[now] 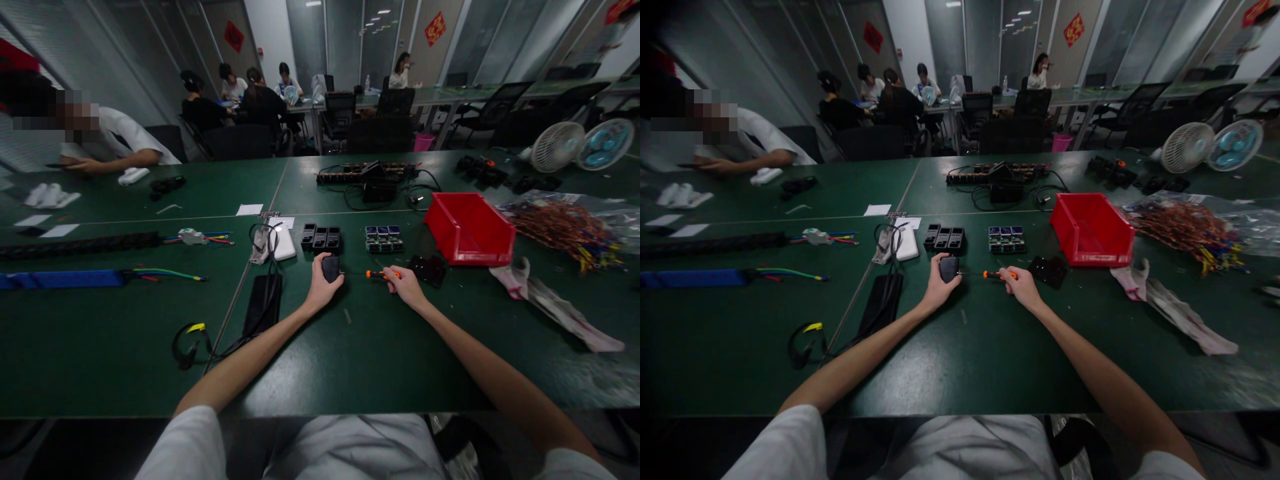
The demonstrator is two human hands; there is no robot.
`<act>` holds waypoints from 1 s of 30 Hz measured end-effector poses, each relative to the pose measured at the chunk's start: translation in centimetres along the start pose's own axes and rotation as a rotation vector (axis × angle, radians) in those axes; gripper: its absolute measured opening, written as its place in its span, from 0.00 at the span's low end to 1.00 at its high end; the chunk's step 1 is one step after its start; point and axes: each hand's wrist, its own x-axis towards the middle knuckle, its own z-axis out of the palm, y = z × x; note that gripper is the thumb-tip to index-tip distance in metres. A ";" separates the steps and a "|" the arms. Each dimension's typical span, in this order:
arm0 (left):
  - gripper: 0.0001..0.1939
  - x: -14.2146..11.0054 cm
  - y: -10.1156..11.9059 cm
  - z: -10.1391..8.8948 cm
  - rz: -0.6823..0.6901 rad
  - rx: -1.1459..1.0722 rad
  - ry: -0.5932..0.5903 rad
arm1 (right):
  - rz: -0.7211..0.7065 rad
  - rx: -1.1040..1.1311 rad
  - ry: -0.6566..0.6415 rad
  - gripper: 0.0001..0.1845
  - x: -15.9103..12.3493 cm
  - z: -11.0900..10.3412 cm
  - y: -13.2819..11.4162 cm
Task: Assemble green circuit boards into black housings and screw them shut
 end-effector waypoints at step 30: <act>0.30 0.0 0.2 0.0 0.002 0.013 0.006 | -0.018 0.025 0.032 0.18 0.0 0.1 0.0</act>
